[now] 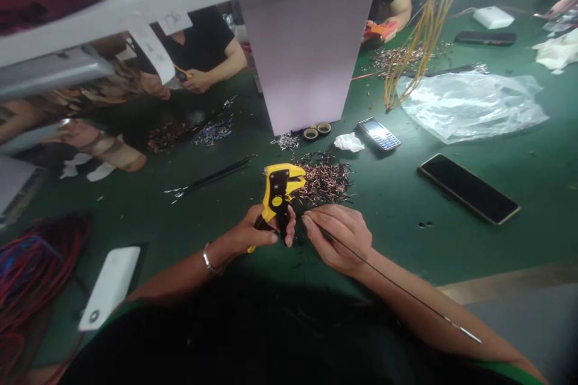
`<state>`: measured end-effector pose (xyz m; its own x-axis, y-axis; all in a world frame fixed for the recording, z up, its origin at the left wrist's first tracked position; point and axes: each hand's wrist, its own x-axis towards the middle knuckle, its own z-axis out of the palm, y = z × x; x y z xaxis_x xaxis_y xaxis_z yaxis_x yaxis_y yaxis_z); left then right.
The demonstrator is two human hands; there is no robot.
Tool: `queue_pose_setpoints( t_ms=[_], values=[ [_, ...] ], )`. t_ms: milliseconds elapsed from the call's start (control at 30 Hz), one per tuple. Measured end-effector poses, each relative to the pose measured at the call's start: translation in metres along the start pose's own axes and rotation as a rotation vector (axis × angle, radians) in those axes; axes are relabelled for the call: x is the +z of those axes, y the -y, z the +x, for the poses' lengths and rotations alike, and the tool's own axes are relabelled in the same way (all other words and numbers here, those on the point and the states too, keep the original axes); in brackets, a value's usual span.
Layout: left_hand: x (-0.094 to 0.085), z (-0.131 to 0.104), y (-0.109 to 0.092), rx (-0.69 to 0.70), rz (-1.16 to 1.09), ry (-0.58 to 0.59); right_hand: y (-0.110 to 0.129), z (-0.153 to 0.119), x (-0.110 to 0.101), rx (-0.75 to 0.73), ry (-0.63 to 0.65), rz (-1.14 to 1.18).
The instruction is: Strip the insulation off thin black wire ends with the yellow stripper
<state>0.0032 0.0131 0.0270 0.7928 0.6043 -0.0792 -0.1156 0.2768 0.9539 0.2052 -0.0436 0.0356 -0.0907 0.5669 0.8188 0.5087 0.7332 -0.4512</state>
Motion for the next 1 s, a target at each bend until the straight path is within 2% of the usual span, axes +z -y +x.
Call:
queue_pose_setpoints(
  t_ms=[267, 400, 600, 800, 1000],
  values=[
    [-0.003, 0.000, 0.001, 0.078, 0.133, -0.006, 0.000, -0.001, 0.001, -0.011, 0.005, 0.010],
    [-0.002, -0.002, 0.002, 0.060, 0.161, -0.007, -0.001, -0.002, 0.002, -0.017, 0.002, 0.002],
    [0.000, -0.004, 0.005, 0.031, 0.124, -0.108, -0.001, -0.002, 0.003, -0.018, -0.014, -0.004],
    [-0.002, -0.007, 0.014, 0.016, 0.185, -0.209, -0.002, -0.002, 0.004, -0.013, -0.014, 0.000],
    [-0.006, -0.006, 0.023, -0.015, 0.154, -0.277, -0.001, -0.004, 0.005, 0.096, -0.059, 0.042]
  ],
)
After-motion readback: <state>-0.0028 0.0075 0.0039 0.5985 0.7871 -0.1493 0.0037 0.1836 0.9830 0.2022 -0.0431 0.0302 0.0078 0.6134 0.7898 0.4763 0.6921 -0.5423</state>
